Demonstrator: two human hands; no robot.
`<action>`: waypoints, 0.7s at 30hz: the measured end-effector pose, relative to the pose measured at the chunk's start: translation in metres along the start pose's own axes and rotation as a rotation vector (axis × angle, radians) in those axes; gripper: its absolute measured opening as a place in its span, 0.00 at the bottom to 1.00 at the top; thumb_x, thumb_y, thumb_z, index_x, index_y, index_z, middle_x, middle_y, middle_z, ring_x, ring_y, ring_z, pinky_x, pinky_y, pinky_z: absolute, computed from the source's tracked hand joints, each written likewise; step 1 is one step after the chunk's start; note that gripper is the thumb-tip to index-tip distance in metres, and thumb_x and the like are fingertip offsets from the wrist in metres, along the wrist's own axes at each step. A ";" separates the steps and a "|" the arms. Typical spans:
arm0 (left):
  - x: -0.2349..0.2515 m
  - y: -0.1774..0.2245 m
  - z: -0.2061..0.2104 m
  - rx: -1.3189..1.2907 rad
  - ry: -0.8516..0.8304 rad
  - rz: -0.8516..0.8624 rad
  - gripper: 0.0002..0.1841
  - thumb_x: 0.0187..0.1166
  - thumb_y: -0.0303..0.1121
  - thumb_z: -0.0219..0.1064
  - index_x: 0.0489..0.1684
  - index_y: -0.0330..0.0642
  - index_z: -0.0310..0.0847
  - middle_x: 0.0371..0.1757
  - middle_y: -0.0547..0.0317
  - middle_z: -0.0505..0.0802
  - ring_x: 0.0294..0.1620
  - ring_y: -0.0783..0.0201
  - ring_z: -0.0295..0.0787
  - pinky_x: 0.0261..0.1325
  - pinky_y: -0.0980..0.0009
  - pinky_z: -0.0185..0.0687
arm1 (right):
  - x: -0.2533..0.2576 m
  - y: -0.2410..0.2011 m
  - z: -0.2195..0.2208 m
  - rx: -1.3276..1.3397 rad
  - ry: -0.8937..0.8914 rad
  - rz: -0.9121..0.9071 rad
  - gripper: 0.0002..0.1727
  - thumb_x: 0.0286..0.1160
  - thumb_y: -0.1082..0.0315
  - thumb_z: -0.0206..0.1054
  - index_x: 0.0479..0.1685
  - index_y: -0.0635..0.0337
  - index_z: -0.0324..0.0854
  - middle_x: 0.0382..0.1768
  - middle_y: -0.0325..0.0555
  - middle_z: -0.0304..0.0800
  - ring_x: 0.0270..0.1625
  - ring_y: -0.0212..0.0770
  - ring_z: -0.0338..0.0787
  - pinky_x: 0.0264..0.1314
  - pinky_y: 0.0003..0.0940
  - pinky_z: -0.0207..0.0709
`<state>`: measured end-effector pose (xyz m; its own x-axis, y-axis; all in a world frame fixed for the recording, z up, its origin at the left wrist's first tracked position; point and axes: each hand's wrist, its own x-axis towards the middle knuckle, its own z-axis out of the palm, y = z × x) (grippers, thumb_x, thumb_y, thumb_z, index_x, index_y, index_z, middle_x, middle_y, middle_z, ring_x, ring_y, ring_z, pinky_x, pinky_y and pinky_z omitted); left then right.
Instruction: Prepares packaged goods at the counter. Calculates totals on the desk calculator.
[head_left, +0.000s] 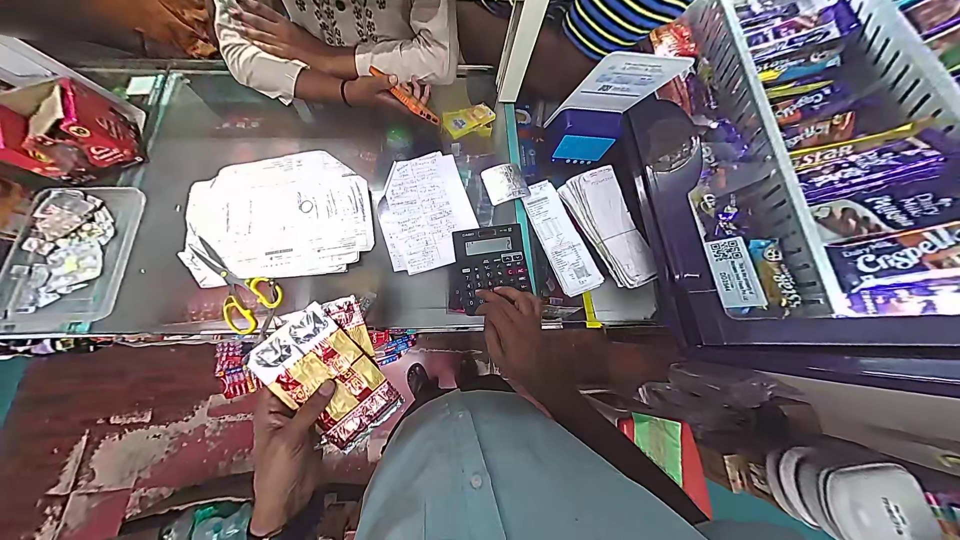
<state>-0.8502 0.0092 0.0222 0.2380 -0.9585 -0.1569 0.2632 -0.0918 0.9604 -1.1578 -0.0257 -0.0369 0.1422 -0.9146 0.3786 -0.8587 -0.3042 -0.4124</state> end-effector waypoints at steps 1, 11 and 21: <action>0.001 -0.001 0.000 0.000 0.001 -0.001 0.24 0.67 0.18 0.65 0.64 0.38 0.70 0.48 0.61 0.96 0.46 0.66 0.97 0.49 0.68 0.96 | 0.001 -0.001 0.000 0.004 -0.024 -0.014 0.16 0.81 0.66 0.51 0.49 0.50 0.87 0.68 0.40 0.89 0.74 0.54 0.81 0.73 0.58 0.65; -0.003 0.001 0.002 0.028 0.009 -0.006 0.21 0.68 0.16 0.64 0.61 0.42 0.73 0.46 0.67 0.97 0.45 0.70 0.96 0.50 0.71 0.95 | -0.016 0.001 -0.007 0.054 -0.017 -0.025 0.16 0.81 0.65 0.51 0.47 0.49 0.87 0.66 0.39 0.91 0.74 0.53 0.82 0.72 0.58 0.65; 0.002 0.000 0.004 0.037 -0.004 -0.031 0.23 0.69 0.15 0.61 0.64 0.41 0.70 0.48 0.67 0.96 0.47 0.71 0.96 0.51 0.71 0.95 | -0.020 0.020 -0.018 -0.023 0.064 0.091 0.14 0.76 0.66 0.53 0.43 0.50 0.87 0.66 0.42 0.91 0.72 0.55 0.83 0.71 0.60 0.67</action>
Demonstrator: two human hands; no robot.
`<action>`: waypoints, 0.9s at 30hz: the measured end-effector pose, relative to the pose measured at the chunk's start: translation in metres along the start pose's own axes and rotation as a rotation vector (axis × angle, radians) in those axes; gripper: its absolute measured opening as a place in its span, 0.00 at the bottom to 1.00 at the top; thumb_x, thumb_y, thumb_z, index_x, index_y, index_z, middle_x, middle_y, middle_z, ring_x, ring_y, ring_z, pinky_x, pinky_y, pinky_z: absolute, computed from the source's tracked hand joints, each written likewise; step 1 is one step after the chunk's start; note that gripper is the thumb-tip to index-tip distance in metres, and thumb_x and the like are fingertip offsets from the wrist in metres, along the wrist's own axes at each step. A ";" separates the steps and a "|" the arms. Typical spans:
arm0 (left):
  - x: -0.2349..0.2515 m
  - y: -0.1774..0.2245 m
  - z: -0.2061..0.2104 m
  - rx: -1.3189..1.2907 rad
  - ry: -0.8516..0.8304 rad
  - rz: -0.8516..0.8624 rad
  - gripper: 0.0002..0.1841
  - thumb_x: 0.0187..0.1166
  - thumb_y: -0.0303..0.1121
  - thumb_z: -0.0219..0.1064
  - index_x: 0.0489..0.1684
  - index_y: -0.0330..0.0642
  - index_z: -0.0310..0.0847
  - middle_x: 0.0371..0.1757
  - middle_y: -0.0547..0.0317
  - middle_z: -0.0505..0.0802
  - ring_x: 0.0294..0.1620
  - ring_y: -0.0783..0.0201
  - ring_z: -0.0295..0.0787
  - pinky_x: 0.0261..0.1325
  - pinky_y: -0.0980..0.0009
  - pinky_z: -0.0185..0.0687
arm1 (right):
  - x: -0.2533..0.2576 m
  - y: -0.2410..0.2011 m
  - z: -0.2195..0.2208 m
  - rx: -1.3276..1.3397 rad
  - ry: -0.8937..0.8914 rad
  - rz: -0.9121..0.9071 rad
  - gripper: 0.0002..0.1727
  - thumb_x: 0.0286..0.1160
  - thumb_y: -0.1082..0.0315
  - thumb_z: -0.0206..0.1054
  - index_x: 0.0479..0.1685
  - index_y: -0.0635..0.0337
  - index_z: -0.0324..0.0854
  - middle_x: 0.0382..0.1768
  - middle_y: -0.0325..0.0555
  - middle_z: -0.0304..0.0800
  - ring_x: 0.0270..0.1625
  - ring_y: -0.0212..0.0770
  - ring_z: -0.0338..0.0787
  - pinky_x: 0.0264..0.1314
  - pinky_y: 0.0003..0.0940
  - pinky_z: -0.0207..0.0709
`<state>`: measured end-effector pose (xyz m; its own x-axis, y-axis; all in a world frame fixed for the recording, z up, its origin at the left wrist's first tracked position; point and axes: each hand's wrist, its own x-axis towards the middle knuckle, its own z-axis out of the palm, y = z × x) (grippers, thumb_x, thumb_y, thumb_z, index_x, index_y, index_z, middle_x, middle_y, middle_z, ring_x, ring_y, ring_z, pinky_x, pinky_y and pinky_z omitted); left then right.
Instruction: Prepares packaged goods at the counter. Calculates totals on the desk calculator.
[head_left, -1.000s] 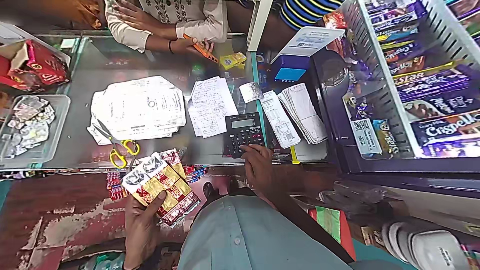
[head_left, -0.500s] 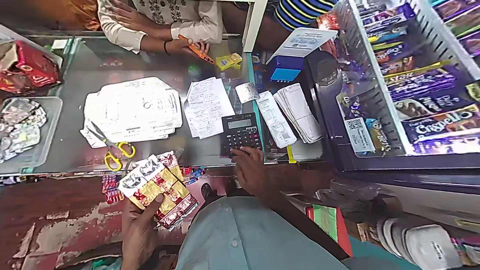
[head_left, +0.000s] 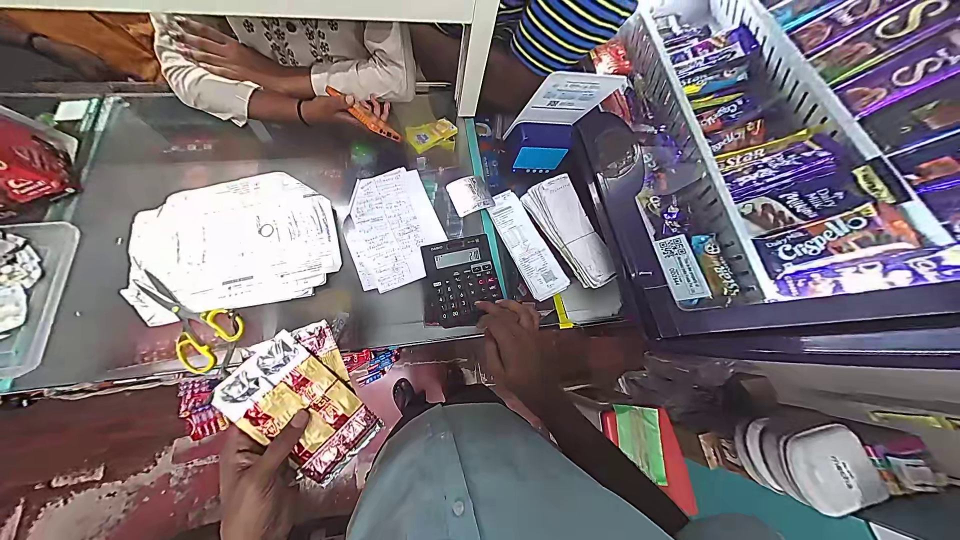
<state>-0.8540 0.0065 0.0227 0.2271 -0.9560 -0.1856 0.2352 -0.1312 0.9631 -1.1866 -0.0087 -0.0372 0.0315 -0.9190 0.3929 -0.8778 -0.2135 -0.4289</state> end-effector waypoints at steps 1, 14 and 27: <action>0.000 0.000 0.001 0.002 -0.001 -0.001 0.23 0.69 0.15 0.61 0.64 0.41 0.69 0.48 0.67 0.96 0.47 0.71 0.96 0.51 0.71 0.95 | -0.001 0.001 0.005 -0.015 -0.044 0.014 0.14 0.76 0.66 0.53 0.44 0.51 0.87 0.67 0.42 0.89 0.73 0.56 0.82 0.71 0.61 0.66; -0.004 0.001 0.003 0.009 0.001 0.001 0.23 0.68 0.16 0.63 0.63 0.39 0.71 0.47 0.65 0.96 0.46 0.70 0.96 0.50 0.71 0.95 | -0.001 -0.003 0.010 0.037 -0.006 -0.008 0.15 0.77 0.67 0.51 0.40 0.51 0.87 0.66 0.44 0.90 0.71 0.56 0.83 0.69 0.58 0.69; -0.006 -0.004 0.001 -0.018 0.008 0.005 0.22 0.67 0.16 0.63 0.62 0.40 0.73 0.46 0.64 0.97 0.45 0.69 0.96 0.49 0.70 0.95 | 0.005 -0.007 0.005 0.010 -0.063 -0.035 0.15 0.78 0.66 0.51 0.45 0.50 0.86 0.66 0.43 0.90 0.74 0.57 0.81 0.70 0.62 0.65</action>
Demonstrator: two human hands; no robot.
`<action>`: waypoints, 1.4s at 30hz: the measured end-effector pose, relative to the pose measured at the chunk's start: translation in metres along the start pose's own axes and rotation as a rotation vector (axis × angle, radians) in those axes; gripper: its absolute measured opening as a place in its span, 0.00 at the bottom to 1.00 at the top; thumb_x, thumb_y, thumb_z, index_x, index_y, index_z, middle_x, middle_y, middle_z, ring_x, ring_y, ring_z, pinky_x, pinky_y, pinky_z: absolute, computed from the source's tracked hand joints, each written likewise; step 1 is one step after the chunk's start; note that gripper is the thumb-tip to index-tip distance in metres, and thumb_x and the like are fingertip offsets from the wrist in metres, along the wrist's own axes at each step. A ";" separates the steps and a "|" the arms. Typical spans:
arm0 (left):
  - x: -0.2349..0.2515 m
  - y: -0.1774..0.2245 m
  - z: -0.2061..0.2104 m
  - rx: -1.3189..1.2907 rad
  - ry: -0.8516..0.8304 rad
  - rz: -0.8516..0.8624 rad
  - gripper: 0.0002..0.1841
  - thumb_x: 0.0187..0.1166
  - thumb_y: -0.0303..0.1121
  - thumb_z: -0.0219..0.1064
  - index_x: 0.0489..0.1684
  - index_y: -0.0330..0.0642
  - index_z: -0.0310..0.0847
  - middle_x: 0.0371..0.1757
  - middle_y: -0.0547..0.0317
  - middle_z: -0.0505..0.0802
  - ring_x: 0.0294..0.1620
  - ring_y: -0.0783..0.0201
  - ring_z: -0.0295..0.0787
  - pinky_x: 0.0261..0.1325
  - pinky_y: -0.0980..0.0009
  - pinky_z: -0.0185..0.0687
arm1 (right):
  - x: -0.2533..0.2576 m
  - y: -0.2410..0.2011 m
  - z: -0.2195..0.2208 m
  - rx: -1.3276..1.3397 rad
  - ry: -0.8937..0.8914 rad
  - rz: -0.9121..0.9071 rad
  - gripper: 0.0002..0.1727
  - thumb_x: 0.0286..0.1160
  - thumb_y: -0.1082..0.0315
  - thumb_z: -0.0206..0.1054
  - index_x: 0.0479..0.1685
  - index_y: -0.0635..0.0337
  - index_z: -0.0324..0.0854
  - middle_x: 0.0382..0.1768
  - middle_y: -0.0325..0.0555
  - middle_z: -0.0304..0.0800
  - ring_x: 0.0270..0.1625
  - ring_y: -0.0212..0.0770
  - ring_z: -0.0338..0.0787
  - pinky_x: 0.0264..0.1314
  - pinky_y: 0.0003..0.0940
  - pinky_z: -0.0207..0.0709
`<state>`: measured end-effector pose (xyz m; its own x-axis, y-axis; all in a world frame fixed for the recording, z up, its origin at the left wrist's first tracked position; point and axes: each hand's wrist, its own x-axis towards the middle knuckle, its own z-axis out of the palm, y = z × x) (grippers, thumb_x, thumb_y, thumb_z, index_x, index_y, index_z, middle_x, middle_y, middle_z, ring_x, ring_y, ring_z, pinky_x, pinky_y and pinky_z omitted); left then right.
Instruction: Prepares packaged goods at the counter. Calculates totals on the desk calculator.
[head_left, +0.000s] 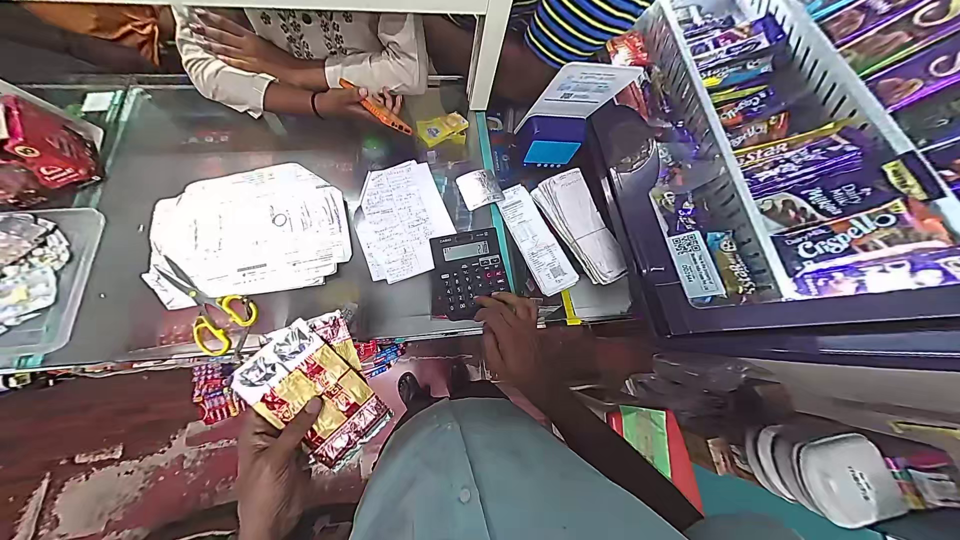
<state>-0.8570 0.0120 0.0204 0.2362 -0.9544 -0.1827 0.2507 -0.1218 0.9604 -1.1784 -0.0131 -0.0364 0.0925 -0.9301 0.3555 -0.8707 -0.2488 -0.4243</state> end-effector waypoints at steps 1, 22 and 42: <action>0.000 0.000 0.000 -0.001 0.001 -0.002 0.22 0.67 0.16 0.63 0.62 0.40 0.73 0.46 0.64 0.97 0.46 0.69 0.96 0.49 0.70 0.95 | 0.002 -0.004 0.000 0.005 0.006 -0.028 0.15 0.78 0.65 0.51 0.46 0.49 0.86 0.68 0.43 0.89 0.74 0.57 0.81 0.71 0.61 0.65; -0.001 0.003 0.000 0.028 0.019 -0.018 0.23 0.68 0.16 0.62 0.64 0.39 0.70 0.47 0.66 0.96 0.46 0.71 0.96 0.51 0.71 0.94 | -0.005 0.001 -0.006 -0.018 -0.019 0.060 0.15 0.77 0.66 0.51 0.47 0.49 0.85 0.64 0.38 0.91 0.76 0.55 0.79 0.72 0.65 0.60; 0.000 0.000 -0.003 0.014 0.002 -0.005 0.22 0.69 0.17 0.63 0.63 0.40 0.72 0.47 0.64 0.96 0.46 0.69 0.96 0.50 0.70 0.95 | 0.013 0.008 -0.004 0.001 -0.027 0.068 0.17 0.81 0.65 0.49 0.53 0.50 0.86 0.66 0.40 0.91 0.76 0.57 0.80 0.74 0.66 0.62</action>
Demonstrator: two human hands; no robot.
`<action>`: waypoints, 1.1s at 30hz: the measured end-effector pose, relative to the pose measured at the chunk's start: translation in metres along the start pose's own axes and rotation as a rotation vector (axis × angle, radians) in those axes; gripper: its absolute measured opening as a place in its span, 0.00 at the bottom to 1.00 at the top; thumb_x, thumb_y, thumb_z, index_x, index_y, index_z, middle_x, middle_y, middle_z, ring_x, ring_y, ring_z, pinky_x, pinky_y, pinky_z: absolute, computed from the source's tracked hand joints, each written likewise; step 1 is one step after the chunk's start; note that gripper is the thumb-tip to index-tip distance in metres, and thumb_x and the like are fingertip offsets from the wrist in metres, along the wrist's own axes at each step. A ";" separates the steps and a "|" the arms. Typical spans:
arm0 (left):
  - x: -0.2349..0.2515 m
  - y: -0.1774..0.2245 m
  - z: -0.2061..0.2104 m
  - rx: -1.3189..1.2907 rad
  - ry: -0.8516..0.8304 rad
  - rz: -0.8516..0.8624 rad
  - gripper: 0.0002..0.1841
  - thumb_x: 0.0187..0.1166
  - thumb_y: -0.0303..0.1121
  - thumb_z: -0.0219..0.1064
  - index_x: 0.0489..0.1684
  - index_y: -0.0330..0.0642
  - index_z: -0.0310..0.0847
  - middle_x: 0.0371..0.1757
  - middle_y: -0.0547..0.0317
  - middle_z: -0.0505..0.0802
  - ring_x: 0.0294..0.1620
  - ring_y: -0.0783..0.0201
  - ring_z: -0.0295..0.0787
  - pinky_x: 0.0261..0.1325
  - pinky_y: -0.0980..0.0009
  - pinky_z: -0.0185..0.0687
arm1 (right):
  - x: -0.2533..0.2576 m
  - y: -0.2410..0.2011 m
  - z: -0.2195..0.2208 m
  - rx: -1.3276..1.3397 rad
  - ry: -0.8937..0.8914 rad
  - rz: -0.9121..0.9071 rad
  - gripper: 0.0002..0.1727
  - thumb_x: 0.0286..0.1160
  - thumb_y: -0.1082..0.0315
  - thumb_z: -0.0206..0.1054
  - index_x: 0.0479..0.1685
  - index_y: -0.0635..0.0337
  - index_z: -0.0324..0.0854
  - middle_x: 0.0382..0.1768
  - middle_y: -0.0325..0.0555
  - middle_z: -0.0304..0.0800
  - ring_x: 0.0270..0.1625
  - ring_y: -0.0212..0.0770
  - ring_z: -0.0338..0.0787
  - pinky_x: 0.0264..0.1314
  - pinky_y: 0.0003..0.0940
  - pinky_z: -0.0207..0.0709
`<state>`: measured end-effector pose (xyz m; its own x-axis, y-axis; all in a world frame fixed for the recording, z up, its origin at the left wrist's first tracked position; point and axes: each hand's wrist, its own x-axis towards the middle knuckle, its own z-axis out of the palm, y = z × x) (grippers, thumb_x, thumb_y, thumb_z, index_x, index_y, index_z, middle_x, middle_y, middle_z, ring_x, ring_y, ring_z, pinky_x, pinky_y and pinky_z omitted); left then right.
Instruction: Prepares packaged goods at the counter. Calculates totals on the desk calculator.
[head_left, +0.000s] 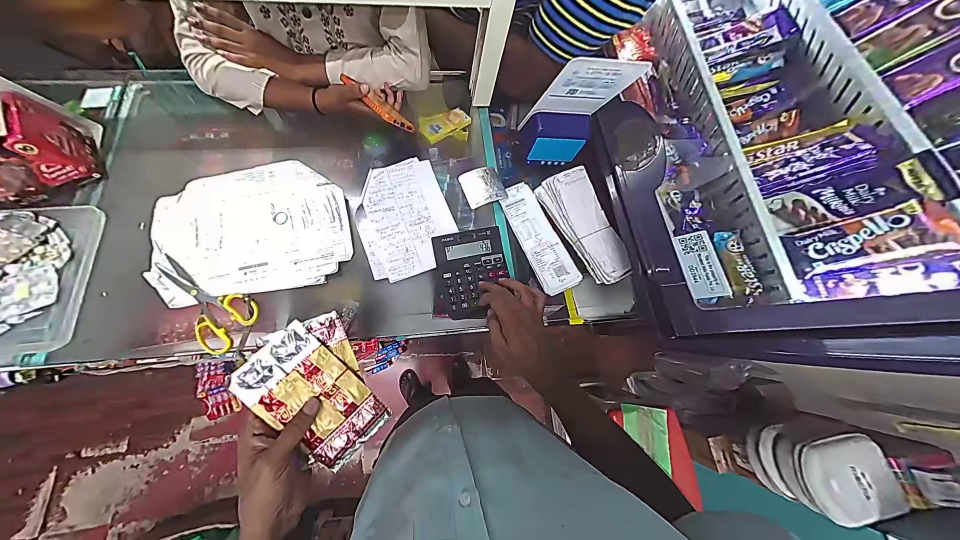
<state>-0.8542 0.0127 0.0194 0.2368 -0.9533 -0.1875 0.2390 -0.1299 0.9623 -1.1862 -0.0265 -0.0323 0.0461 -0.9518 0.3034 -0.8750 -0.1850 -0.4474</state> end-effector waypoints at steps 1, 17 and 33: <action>0.001 0.000 0.000 0.000 -0.001 0.003 0.22 0.68 0.17 0.63 0.62 0.40 0.72 0.47 0.64 0.96 0.46 0.69 0.96 0.50 0.70 0.95 | -0.002 -0.002 -0.004 0.018 0.008 -0.028 0.17 0.81 0.65 0.49 0.53 0.51 0.86 0.63 0.40 0.92 0.74 0.57 0.81 0.74 0.66 0.62; 0.001 0.007 0.000 0.014 -0.003 -0.019 0.24 0.70 0.14 0.61 0.66 0.39 0.69 0.49 0.66 0.96 0.48 0.70 0.95 0.54 0.70 0.93 | -0.005 -0.005 -0.021 0.091 0.032 -0.036 0.19 0.82 0.63 0.48 0.57 0.50 0.85 0.65 0.40 0.91 0.77 0.54 0.79 0.73 0.63 0.62; 0.014 0.007 0.003 -0.013 -0.110 -0.011 0.24 0.70 0.12 0.62 0.64 0.41 0.69 0.47 0.68 0.96 0.47 0.72 0.96 0.55 0.69 0.94 | 0.062 -0.013 -0.105 0.615 0.561 -0.232 0.21 0.93 0.56 0.53 0.81 0.44 0.68 0.37 0.34 0.90 0.40 0.27 0.89 0.47 0.26 0.85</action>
<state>-0.8519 -0.0022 0.0247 0.1294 -0.9760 -0.1749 0.2530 -0.1381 0.9576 -1.2221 -0.0577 0.0805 -0.1948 -0.6420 0.7415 -0.4490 -0.6138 -0.6494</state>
